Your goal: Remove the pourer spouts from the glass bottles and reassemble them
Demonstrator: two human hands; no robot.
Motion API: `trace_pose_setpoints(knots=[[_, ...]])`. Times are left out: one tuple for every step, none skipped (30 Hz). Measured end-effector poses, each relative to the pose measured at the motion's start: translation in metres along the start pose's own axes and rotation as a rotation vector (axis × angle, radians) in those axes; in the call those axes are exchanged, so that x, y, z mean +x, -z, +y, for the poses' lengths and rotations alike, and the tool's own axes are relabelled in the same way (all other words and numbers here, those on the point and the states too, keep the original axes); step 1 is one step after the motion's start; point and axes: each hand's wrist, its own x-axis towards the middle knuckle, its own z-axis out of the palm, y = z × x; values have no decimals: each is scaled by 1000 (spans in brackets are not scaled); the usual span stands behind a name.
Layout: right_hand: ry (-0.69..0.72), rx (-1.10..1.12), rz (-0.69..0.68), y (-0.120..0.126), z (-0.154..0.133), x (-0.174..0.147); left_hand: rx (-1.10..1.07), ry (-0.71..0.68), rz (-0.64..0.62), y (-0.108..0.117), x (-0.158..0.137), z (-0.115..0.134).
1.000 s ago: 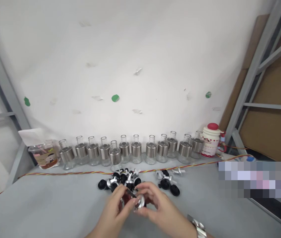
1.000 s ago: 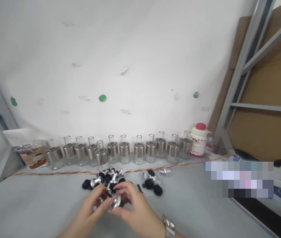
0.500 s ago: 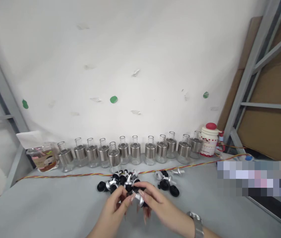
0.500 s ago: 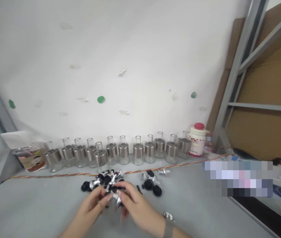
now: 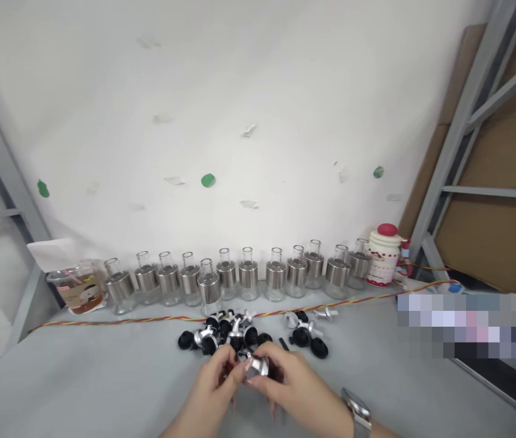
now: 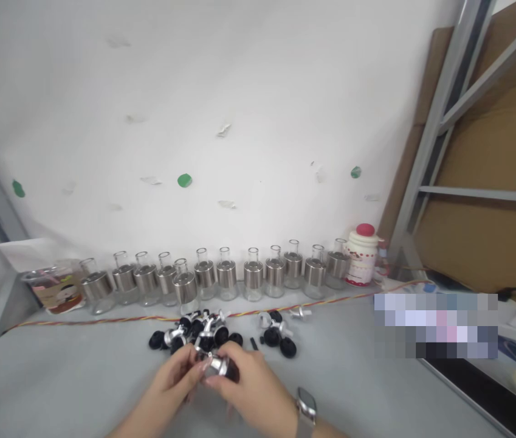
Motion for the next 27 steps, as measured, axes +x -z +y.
trace_pose_setpoints(knots=[[-17,21,-1,-2,1,0,-33,20,3,-1,1,-1],[-32,38,-1,-5,1,0,-60,45,2,-1,3,-3],[-43,51,-3,-7,2,0,-79,69,-2,-2,4,-4],[-54,63,-7,-9,3,-1,-89,85,-4,-3,6,-6],[-66,77,-17,-10,5,0,-90,94,-4,-4,7,-7],[-76,83,-19,-10,6,0,-87,97,0,-5,8,-8],[-83,74,-4,-9,8,2,-85,98,7,-5,9,-7],[-90,50,36,-6,10,4,-80,96,17,-4,9,-6],[-102,21,92,-2,11,7,-74,89,29,-2,9,-4],[-121,-2,154,4,13,10,-76,82,43,2,9,-2],[-144,-10,212,11,14,14,-56,65,66,6,9,1],[-168,12,245,17,14,18,-9,35,101,12,9,4],[-172,42,270,23,14,22,66,-6,149,18,9,7],[-159,68,289,27,14,24,255,-89,216,24,10,8],[-134,87,303,29,14,26,481,-191,287,30,11,9],[-103,92,314,30,14,27,696,-275,317,35,13,8],[-76,89,313,29,14,26,874,-343,323,39,14,7],[-58,85,297,27,13,25,989,-392,331,43,16,5],[-51,82,272,25,13,24,1049,-415,329,45,17,3],[-52,76,248,22,13,22,1078,-426,333,47,19,1],[-57,63,229,20,13,20,1084,-428,342,47,20,0],[-65,46,220,19,13,19,1083,-423,351,48,21,-1],[-67,28,220,18,13,18,1088,-425,367,48,21,-1],[-61,8,225,18,12,17,1093,-435,388,48,21,-1],[-43,-7,229,18,11,17,1094,-457,408,47,21,-1],[-16,-7,226,18,10,16,1091,-491,421,46,20,0],[16,6,210,18,8,16,1084,-532,415,45,19,2]])
